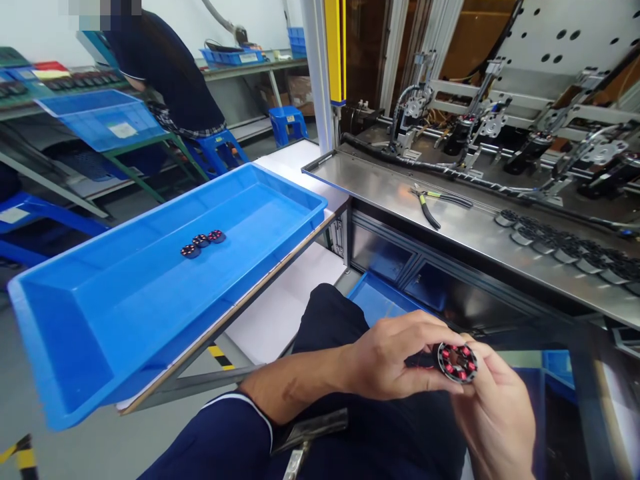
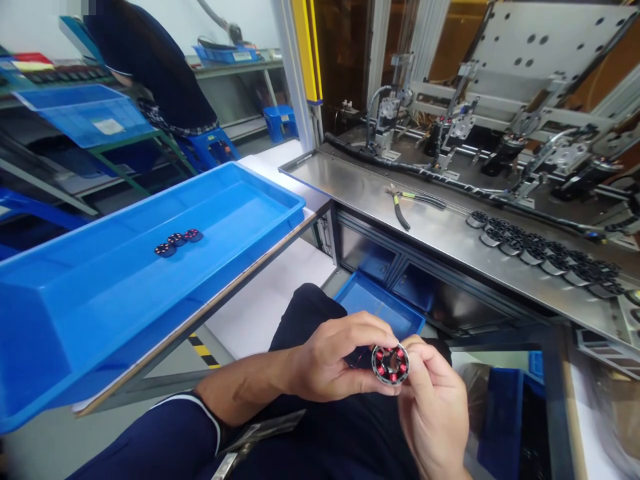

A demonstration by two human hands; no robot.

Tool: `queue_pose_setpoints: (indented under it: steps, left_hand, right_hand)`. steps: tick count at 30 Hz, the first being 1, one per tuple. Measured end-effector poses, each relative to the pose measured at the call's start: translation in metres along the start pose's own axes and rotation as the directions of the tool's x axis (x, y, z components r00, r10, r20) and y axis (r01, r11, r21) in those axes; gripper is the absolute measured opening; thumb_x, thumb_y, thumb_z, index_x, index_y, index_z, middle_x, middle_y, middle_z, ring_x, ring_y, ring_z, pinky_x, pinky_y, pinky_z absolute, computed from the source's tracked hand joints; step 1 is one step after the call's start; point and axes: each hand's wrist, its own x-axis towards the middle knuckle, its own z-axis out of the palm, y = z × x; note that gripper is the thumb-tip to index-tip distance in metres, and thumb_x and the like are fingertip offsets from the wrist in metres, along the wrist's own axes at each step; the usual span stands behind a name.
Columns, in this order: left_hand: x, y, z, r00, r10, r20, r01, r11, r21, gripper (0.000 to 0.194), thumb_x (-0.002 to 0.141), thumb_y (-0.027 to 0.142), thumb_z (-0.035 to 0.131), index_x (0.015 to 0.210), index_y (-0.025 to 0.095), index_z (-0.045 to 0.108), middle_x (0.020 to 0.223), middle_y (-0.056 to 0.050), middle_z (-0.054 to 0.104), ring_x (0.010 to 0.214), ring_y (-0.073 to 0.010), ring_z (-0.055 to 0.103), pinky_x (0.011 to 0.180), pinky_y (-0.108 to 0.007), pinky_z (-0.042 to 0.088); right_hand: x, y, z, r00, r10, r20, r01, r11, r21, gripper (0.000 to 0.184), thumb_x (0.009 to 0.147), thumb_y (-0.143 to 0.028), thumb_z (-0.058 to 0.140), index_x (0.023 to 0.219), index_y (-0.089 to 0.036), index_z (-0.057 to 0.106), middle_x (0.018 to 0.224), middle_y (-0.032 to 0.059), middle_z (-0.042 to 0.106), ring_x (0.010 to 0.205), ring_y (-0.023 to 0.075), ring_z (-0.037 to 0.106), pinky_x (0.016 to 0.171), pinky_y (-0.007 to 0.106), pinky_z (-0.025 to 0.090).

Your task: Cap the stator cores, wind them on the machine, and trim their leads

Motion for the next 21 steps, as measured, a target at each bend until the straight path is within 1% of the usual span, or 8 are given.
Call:
queue_pose_setpoints:
  steps: [4, 9, 13, 15, 17, 18, 19, 21]
  left_hand:
    - [-0.001, -0.001, -0.001, 0.999, 0.033, -0.03, -0.034, 0.998, -0.046, 0.041, 0.081, 0.031, 0.077, 0.115, 0.012, 0.062, 0.108, -0.015, 0.072, 0.102, -0.0214, 0.069, 0.091, -0.032, 0.057]
    - [-0.001, 0.001, -0.004, 0.999, 0.039, -0.022, -0.041, 0.994, -0.104, 0.035, 0.083, 0.025, 0.075, 0.114, 0.013, 0.064, 0.107, -0.015, 0.07, 0.101, -0.0217, 0.068, 0.092, -0.034, 0.057]
    - [-0.003, 0.002, -0.009, 0.999, 0.031, 0.036, -0.023, 0.979, -0.201, 0.02, 0.085, 0.006, 0.06, 0.099, 0.015, 0.07, 0.118, -0.014, 0.063, 0.102, -0.019, 0.067, 0.091, -0.033, 0.057]
    - [-0.005, 0.0, -0.008, 0.998, 0.023, 0.051, -0.006, 0.95, -0.313, 0.021, 0.079, 0.004, 0.065, 0.095, 0.016, 0.071, 0.122, -0.013, 0.06, 0.104, -0.0196, 0.066, 0.095, -0.035, 0.055]
    - [-0.006, -0.006, -0.004, 0.993, -0.091, 0.074, 0.116, 0.86, -0.497, 0.039, 0.066, 0.011, 0.082, 0.103, 0.018, 0.07, 0.122, -0.011, 0.06, 0.109, -0.0211, 0.065, 0.099, -0.036, 0.053]
    - [-0.007, -0.009, -0.001, 0.975, -0.192, 0.115, 0.223, 0.77, -0.598, 0.052, 0.061, 0.019, 0.089, 0.108, 0.019, 0.067, 0.118, -0.01, 0.063, 0.106, -0.0204, 0.066, 0.095, -0.034, 0.054]
    - [-0.007, -0.012, 0.003, 0.937, -0.291, 0.193, 0.341, 0.642, -0.687, 0.058, 0.061, 0.03, 0.091, 0.111, 0.018, 0.064, 0.11, -0.01, 0.066, 0.099, -0.0191, 0.068, 0.088, -0.031, 0.056]
    - [-0.007, -0.018, 0.011, 0.818, -0.402, 0.412, 0.552, 0.345, -0.759, 0.055, 0.072, 0.054, 0.08, 0.107, 0.015, 0.062, 0.088, -0.008, 0.07, 0.076, -0.0166, 0.071, 0.067, -0.026, 0.056]
  right_hand:
    - [0.001, -0.001, 0.003, 0.999, -0.022, 0.025, 0.022, 1.0, 0.003, 0.022, 0.087, -0.026, 0.069, 0.068, -0.017, 0.065, 0.066, 0.0011, 0.06, 0.058, 0.0093, 0.058, 0.052, 0.018, 0.048]
    - [0.003, -0.003, 0.006, 0.997, -0.07, 0.046, 0.072, 0.996, -0.047, 0.026, 0.089, -0.026, 0.066, 0.066, -0.016, 0.062, 0.064, 0.0007, 0.056, 0.055, 0.0092, 0.055, 0.049, 0.019, 0.047]
    - [0.003, -0.009, -0.001, 0.961, -0.261, 0.092, 0.277, 0.917, -0.286, 0.022, 0.091, -0.018, 0.061, 0.069, -0.017, 0.061, 0.067, 0.0014, 0.057, 0.059, 0.0107, 0.056, 0.05, 0.021, 0.045]
    - [0.004, -0.016, -0.008, 0.889, -0.406, 0.212, 0.458, 0.788, -0.412, 0.013, 0.089, -0.01, 0.06, 0.079, -0.018, 0.063, 0.072, 0.0018, 0.06, 0.065, 0.0121, 0.059, 0.055, 0.023, 0.047]
    - [0.005, -0.025, -0.016, 0.771, -0.499, 0.397, 0.637, 0.595, -0.49, 0.012, 0.087, -0.007, 0.06, 0.089, -0.018, 0.064, 0.077, 0.0025, 0.064, 0.07, 0.0135, 0.063, 0.06, 0.024, 0.051]
    - [0.005, -0.029, -0.019, 0.715, -0.507, 0.482, 0.699, 0.494, -0.517, 0.013, 0.088, -0.007, 0.059, 0.092, -0.018, 0.064, 0.079, 0.0029, 0.066, 0.072, 0.0138, 0.065, 0.062, 0.024, 0.052]
    - [0.006, -0.033, -0.022, 0.672, -0.501, 0.545, 0.738, 0.402, -0.542, 0.012, 0.089, -0.009, 0.058, 0.093, -0.019, 0.065, 0.081, 0.0031, 0.067, 0.073, 0.0137, 0.066, 0.063, 0.024, 0.053]
    - [0.008, -0.04, -0.024, 0.629, -0.489, 0.604, 0.768, 0.266, -0.583, 0.011, 0.093, -0.014, 0.055, 0.095, -0.019, 0.065, 0.082, 0.0036, 0.069, 0.074, 0.0134, 0.068, 0.064, 0.023, 0.054]
